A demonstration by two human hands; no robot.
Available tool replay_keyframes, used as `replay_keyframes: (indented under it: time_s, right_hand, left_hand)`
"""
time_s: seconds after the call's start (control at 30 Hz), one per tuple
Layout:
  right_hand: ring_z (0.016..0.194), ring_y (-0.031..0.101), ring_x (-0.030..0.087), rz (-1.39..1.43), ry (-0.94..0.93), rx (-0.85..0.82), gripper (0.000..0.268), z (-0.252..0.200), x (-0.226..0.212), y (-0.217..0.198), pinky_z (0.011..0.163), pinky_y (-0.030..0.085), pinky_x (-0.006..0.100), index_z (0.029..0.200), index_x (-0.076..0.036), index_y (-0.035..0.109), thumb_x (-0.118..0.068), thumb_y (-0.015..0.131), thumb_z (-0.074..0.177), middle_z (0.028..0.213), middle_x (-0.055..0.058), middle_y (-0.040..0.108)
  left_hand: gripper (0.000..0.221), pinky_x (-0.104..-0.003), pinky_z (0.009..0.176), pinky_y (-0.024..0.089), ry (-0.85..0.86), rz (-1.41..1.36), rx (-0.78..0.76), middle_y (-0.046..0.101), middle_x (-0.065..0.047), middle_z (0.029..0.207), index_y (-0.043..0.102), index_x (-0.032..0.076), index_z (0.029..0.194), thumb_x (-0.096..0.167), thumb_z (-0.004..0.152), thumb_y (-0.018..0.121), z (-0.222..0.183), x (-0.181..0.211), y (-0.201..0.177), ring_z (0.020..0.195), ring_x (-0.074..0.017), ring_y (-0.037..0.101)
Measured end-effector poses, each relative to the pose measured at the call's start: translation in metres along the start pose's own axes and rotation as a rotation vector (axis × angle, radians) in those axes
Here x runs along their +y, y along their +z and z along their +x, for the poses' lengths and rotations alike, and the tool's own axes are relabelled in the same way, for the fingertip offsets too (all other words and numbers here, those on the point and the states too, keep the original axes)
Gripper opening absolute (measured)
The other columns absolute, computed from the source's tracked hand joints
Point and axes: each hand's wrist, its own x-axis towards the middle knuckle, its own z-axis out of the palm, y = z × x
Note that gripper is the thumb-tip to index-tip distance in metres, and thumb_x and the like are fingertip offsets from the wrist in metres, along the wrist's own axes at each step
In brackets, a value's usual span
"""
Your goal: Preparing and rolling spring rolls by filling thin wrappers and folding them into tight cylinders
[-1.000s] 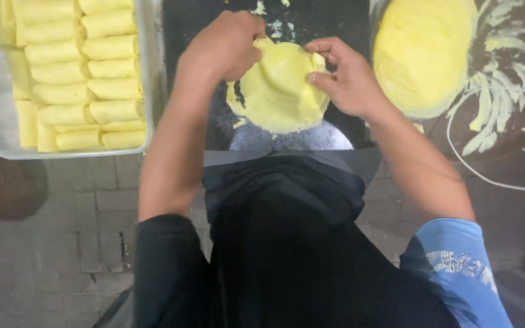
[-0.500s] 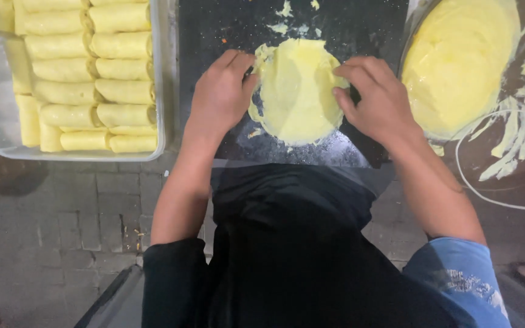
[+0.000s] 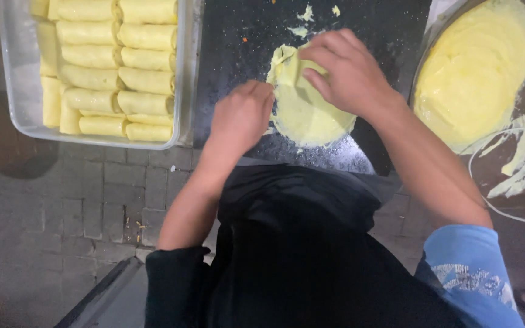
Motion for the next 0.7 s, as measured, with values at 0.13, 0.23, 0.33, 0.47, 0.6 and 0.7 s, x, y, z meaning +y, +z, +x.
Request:
replay_keyframes:
  time_s: [0.13,0.23,0.33,0.47,0.6,0.7]
  right_hand:
    - [0.104,0.046,0.031,0.029,-0.127,-0.076,0.035,0.041,0.007,0.022,0.086,0.044,0.042,0.131,-0.007,0.066,-0.02,0.07,0.099,0.119,0.012,0.056]
    - [0.11,0.042,0.034,-0.025,-0.218,-0.231,0.031,0.06,0.016,0.033,0.085,0.037,0.046,0.123,-0.016,0.07,-0.025,0.069,0.094,0.125,0.007,0.055]
    - [0.104,0.043,0.031,-0.032,-0.216,-0.319,0.011,0.068,0.016,0.026,0.086,0.041,0.047,0.094,-0.014,0.068,-0.023,0.066,0.099,0.116,0.004,0.055]
    - [0.105,0.046,0.026,-0.042,-0.226,-0.376,0.014,0.068,0.017,0.012,0.086,0.037,0.042,0.097,-0.012,0.065,-0.023,0.059,0.103,0.108,0.0,0.062]
    - [0.108,0.049,0.024,0.04,-0.196,-0.433,0.015,0.064,0.016,-0.006,0.093,0.032,0.039,0.096,-0.013,0.064,-0.025,0.059,0.104,0.096,-0.004,0.062]
    - [0.104,0.051,0.024,-0.018,-0.269,-0.359,0.012,0.053,0.028,-0.008,0.089,0.034,0.039,0.095,-0.018,0.067,-0.027,0.064,0.101,0.098,-0.006,0.062]
  left_hand:
    - [0.015,-0.04,0.043,0.043,0.103,0.29,0.167,0.054,-0.005,0.074,0.053,0.009,0.074,-0.003,0.08,0.061,-0.006,-0.009,0.029,0.064,-0.0269,0.055]
    - [0.02,-0.035,0.038,0.038,0.061,0.288,0.231,0.05,-0.001,0.067,0.052,0.01,0.068,0.007,0.083,0.065,-0.003,-0.011,0.034,0.06,-0.0207,0.051]
    - [0.025,-0.034,0.036,0.035,-0.056,0.325,0.281,0.05,0.0,0.063,0.051,0.012,0.066,0.021,0.078,0.072,-0.006,-0.008,0.03,0.058,-0.0183,0.054]
    - [0.047,-0.037,0.04,0.046,-0.232,0.282,0.132,0.06,-0.004,0.08,0.059,0.01,0.092,0.05,0.082,0.081,-0.009,0.001,0.023,0.066,-0.0238,0.064]
    - [0.009,-0.045,0.043,0.046,-0.271,0.011,0.119,0.065,-0.006,0.082,0.066,0.011,0.094,0.019,0.094,0.063,-0.009,0.004,0.029,0.06,-0.033,0.062]
    - [0.005,-0.044,0.05,0.043,-0.278,-0.166,0.086,0.059,-0.005,0.076,0.063,0.009,0.092,0.013,0.091,0.06,-0.009,0.02,0.015,0.061,-0.03,0.055]
